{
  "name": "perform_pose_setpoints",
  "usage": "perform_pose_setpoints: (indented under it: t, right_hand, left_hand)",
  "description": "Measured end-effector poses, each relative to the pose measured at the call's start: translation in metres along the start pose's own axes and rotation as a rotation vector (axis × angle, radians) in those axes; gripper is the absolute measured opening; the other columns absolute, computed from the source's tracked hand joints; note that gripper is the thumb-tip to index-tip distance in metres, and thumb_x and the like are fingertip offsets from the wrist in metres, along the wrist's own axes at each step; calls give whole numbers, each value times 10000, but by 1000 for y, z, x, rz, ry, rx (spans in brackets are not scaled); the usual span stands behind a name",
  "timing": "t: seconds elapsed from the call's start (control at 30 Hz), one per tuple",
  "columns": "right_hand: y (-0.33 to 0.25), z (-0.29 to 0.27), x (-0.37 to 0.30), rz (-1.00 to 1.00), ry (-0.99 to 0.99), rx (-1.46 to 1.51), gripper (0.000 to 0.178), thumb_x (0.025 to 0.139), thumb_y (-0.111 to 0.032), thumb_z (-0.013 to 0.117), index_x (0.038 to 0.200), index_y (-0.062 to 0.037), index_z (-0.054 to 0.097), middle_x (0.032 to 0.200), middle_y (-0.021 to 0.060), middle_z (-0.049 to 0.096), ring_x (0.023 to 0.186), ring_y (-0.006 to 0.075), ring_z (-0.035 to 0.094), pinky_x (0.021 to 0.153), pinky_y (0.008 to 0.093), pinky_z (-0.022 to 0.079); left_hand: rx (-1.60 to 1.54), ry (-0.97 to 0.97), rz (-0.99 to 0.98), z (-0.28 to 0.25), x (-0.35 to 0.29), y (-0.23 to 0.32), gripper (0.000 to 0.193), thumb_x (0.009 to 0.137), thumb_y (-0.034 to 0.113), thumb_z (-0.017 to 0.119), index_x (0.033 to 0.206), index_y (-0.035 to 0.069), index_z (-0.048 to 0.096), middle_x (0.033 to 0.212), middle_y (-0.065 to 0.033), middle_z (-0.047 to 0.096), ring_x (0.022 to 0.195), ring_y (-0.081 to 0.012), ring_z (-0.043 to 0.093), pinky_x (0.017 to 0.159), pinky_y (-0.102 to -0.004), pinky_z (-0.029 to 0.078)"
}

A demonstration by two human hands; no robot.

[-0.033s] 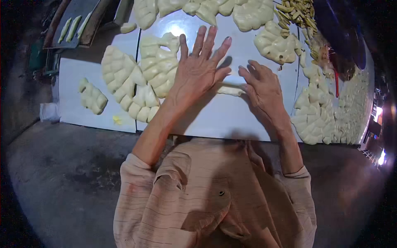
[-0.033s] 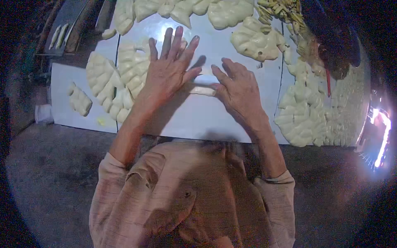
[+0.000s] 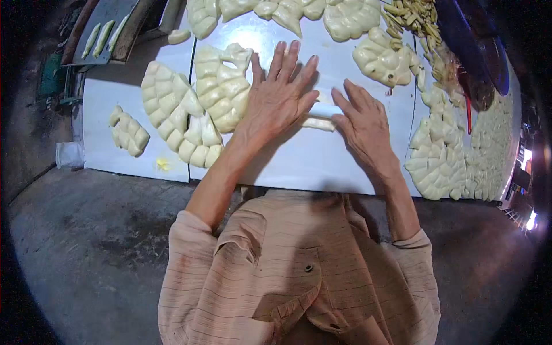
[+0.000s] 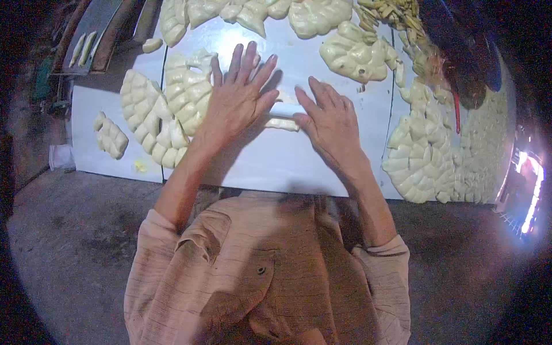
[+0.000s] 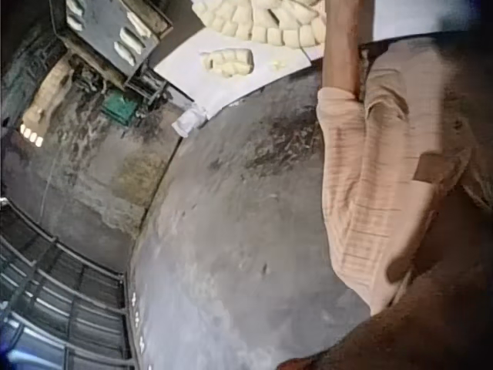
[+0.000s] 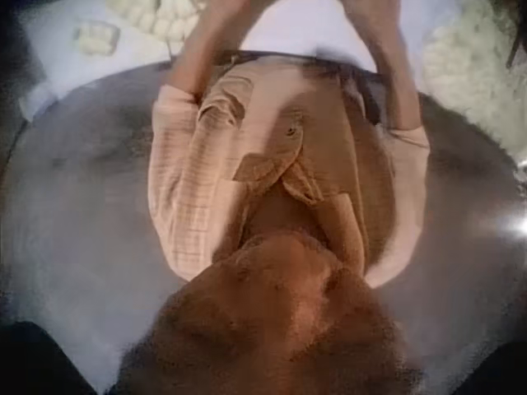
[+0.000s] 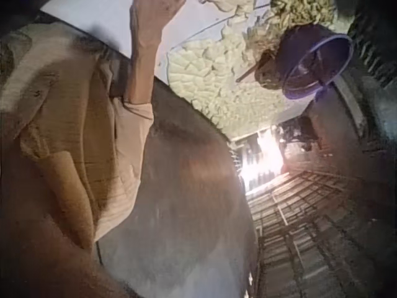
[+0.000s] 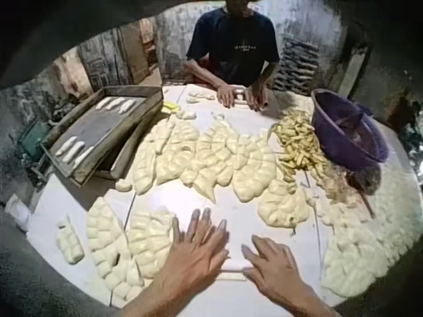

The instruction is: The person flattens pieces of dough with a rolling pin, applies a filling from a bowl with a spatula, and then rolls the dough into individual rolls before placing them onto a metal tray.

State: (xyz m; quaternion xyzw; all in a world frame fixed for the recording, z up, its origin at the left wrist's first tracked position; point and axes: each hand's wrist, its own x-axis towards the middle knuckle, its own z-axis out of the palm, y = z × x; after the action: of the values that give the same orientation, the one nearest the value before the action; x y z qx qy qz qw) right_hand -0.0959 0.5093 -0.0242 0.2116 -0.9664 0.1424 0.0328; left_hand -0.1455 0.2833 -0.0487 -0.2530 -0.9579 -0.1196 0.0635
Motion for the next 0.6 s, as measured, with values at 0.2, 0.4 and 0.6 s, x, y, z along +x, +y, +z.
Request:
perform_pose_setpoints:
  t: [0.2, 0.4, 0.6]
  right_hand:
    - [-24, 13, -52, 72, -12, -57, 529, 976, -382, 600, 1483, -270, 501, 1545, 85, 456, 1409, 295, 416, 1156, 514, 288]
    - [-34, 17, -89, -7, 74, -25, 504, 911, -306, 695, 1403, -292, 584, 1255, 35, 578, 1209, 216, 520, 1081, 474, 325]
    - [-21, -20, -60, -69, -7, 165, 519, 916, -249, 700, 1421, -232, 579, 1165, 71, 615, 1142, 231, 564, 1042, 476, 347]
  left_hand:
    - [-30, 3, -33, -7, -59, 29, 661, 1002, 504, 516, 1533, 121, 424, 1594, -154, 389, 1501, -330, 313, 1194, -628, 207]
    - [-141, -64, -125, -11, -120, 66, 712, 976, 509, 555, 1536, 95, 406, 1609, -141, 367, 1503, -369, 291, 1179, -658, 205]
    - [53, 35, -166, -33, -106, 72, 708, 969, 498, 584, 1524, 85, 431, 1600, -151, 375, 1504, -334, 298, 1158, -717, 110]
